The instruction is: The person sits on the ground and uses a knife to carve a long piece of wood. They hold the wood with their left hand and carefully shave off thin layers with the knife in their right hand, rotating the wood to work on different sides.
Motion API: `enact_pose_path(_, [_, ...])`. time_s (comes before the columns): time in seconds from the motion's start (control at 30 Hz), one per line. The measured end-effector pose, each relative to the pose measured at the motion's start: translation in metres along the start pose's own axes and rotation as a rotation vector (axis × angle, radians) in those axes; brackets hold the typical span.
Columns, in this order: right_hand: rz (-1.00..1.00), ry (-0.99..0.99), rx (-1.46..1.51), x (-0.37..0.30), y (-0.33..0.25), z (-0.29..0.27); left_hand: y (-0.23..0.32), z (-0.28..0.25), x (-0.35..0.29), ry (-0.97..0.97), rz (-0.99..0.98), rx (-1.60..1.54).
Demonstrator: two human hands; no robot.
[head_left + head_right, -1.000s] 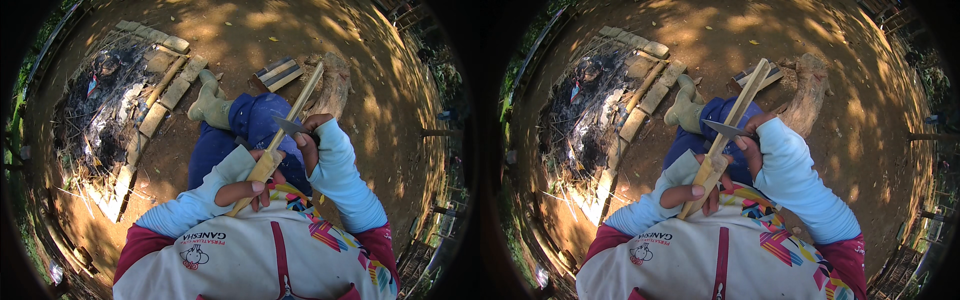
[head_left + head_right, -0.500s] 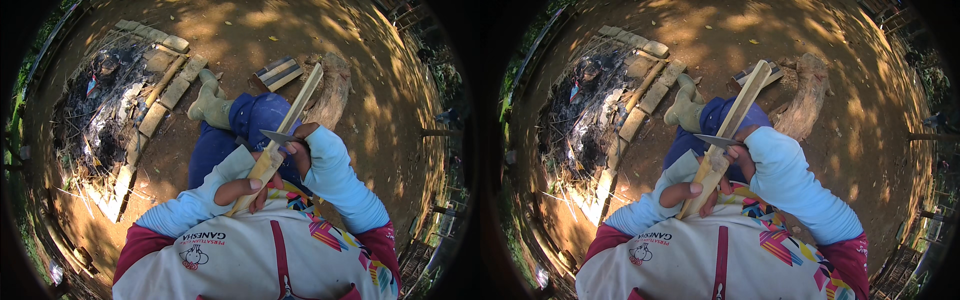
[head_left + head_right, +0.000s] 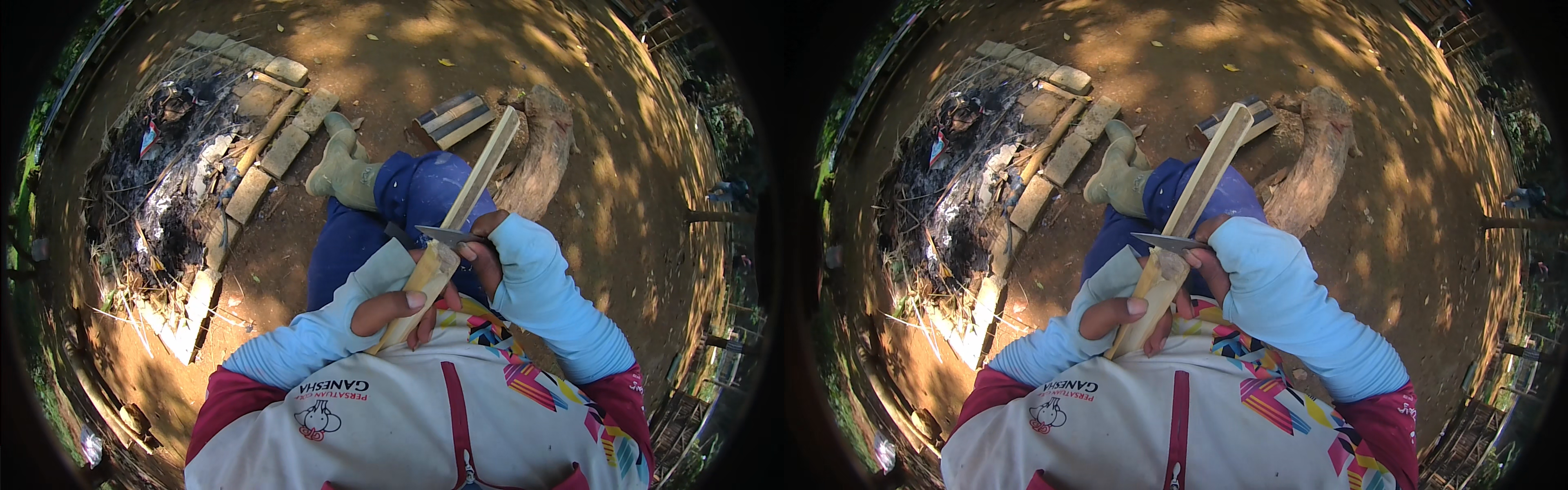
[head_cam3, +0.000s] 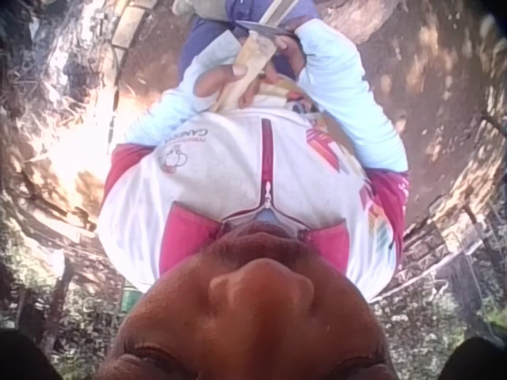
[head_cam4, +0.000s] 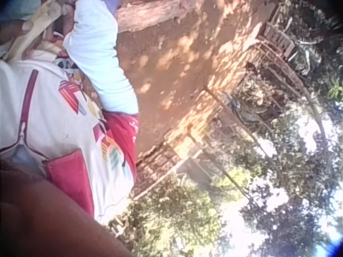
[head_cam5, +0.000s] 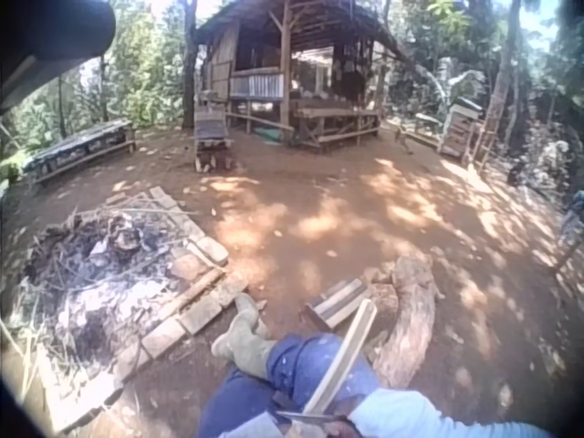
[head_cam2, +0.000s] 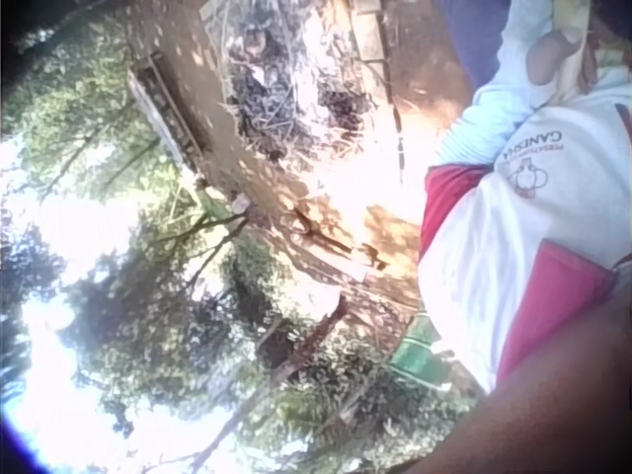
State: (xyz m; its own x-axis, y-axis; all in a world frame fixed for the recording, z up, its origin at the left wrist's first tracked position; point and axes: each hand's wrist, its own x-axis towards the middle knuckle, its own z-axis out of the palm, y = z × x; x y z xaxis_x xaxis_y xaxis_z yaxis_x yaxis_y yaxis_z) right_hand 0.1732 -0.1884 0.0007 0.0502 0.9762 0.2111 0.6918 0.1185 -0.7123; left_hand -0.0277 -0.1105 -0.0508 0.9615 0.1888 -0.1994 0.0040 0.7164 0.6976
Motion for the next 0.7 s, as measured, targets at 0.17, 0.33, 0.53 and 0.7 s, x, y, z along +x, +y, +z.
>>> enact_pose_path(0.17, [-0.036,0.029,-0.109,-0.005,0.005,0.002,0.003,0.002,-0.001,-0.019,0.006,0.008])
enact_pose_path(0.33, [0.014,0.062,-0.045,0.000,0.003,-0.002,-0.001,0.000,-0.003,-0.011,-0.041,-0.051])
enact_pose_path(0.53, [0.062,0.136,-0.146,0.006,-0.006,-0.013,0.000,0.001,-0.004,-0.037,-0.067,-0.082])
enact_pose_path(0.7, [0.048,0.083,-0.079,0.001,-0.008,-0.005,-0.002,0.002,-0.005,-0.012,-0.061,-0.091])
